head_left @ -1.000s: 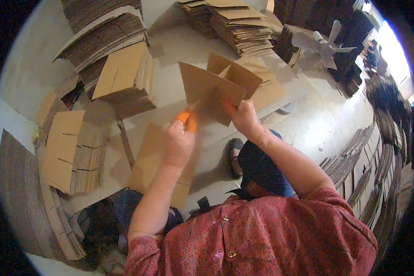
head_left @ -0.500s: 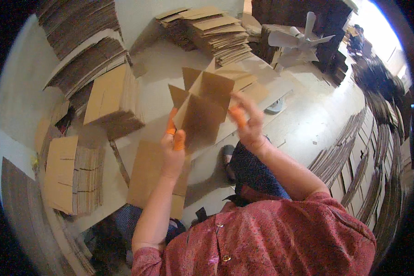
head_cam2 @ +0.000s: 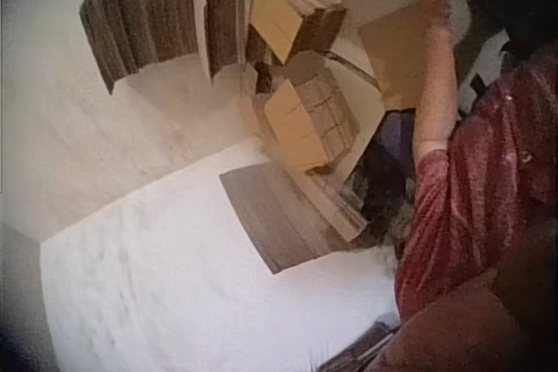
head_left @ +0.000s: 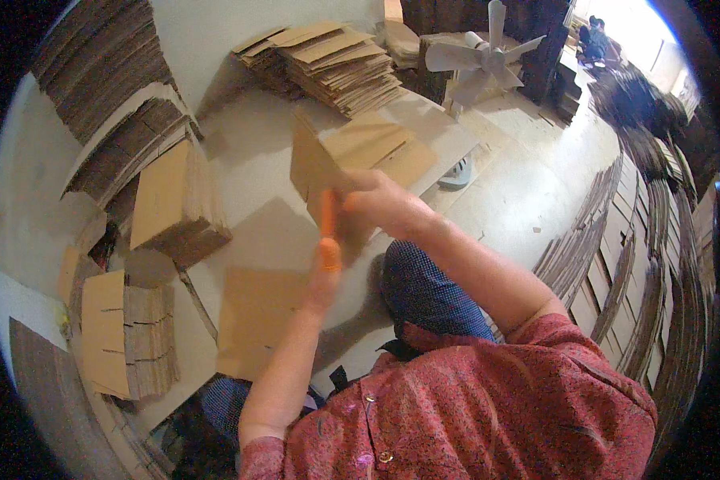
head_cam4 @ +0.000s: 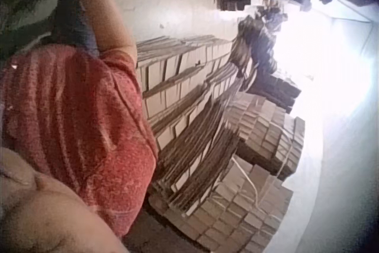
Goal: The person sits on the floor and repeatedly folds flat cardboard pieces along pre-scored lines into small box shapes. They handle the cardboard by hand, pick up each piece, fold it, and place the finished pieces into a growing stack on the table.
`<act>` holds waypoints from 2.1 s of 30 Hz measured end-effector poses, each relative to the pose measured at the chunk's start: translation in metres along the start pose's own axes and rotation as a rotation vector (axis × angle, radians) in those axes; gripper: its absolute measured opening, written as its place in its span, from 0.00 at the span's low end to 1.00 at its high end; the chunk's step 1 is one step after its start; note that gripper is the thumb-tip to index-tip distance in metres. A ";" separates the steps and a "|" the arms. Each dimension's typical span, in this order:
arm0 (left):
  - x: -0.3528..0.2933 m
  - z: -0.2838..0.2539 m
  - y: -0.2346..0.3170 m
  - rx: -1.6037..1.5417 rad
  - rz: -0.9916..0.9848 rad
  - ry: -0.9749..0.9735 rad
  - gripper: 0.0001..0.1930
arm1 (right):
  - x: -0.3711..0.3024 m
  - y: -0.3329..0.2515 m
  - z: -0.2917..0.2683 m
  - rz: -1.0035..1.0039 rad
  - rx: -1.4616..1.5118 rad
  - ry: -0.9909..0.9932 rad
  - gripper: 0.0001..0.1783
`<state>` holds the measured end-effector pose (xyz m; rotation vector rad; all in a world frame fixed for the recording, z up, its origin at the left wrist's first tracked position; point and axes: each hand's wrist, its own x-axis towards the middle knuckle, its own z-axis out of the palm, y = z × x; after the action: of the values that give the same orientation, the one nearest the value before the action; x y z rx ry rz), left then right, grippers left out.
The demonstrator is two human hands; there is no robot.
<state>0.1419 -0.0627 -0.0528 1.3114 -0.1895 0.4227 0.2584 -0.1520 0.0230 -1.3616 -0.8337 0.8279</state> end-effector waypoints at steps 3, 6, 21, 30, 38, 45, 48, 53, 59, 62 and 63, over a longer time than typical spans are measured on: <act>-0.008 0.013 0.030 0.275 -0.042 0.068 0.40 | -0.021 -0.017 0.002 -0.186 -0.176 0.186 0.20; -0.023 0.010 0.048 0.538 -0.068 0.106 0.37 | -0.022 -0.040 -0.018 -0.643 -0.500 0.423 0.25; -0.224 -0.034 0.051 1.700 -0.814 -0.131 0.50 | 0.102 0.147 -0.037 0.221 -1.637 0.136 0.26; -0.229 -0.056 0.051 1.739 -0.315 0.245 0.24 | 0.040 0.100 0.018 -0.063 -0.643 0.221 0.23; -0.252 -0.075 0.099 1.872 -0.638 0.239 0.22 | 0.034 0.092 0.103 -0.166 -0.341 0.097 0.20; -0.122 -0.142 0.149 1.864 -0.045 0.443 0.30 | 0.015 0.110 0.132 0.170 -0.060 0.004 0.18; -0.061 -0.198 0.149 2.079 0.018 0.559 0.30 | 0.011 0.117 0.134 0.162 -0.186 -0.115 0.18; -0.020 -0.250 0.163 1.928 -0.203 0.467 0.20 | 0.012 0.126 0.131 0.041 -0.180 -0.116 0.18; -0.016 -0.250 0.199 1.507 -0.137 0.334 0.17 | 0.016 0.112 0.131 0.085 -0.077 -0.131 0.18; -0.040 -0.224 0.201 1.491 0.102 0.459 0.14 | 0.012 0.093 0.135 0.102 0.225 -0.117 0.18; -0.050 -0.204 0.195 1.456 0.112 0.397 0.14 | 0.010 0.089 0.133 0.117 0.362 -0.103 0.17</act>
<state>-0.0033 0.1619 0.0508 2.5836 0.4919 0.9893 0.1446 -0.0766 -0.0615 -1.0608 -0.6487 1.0907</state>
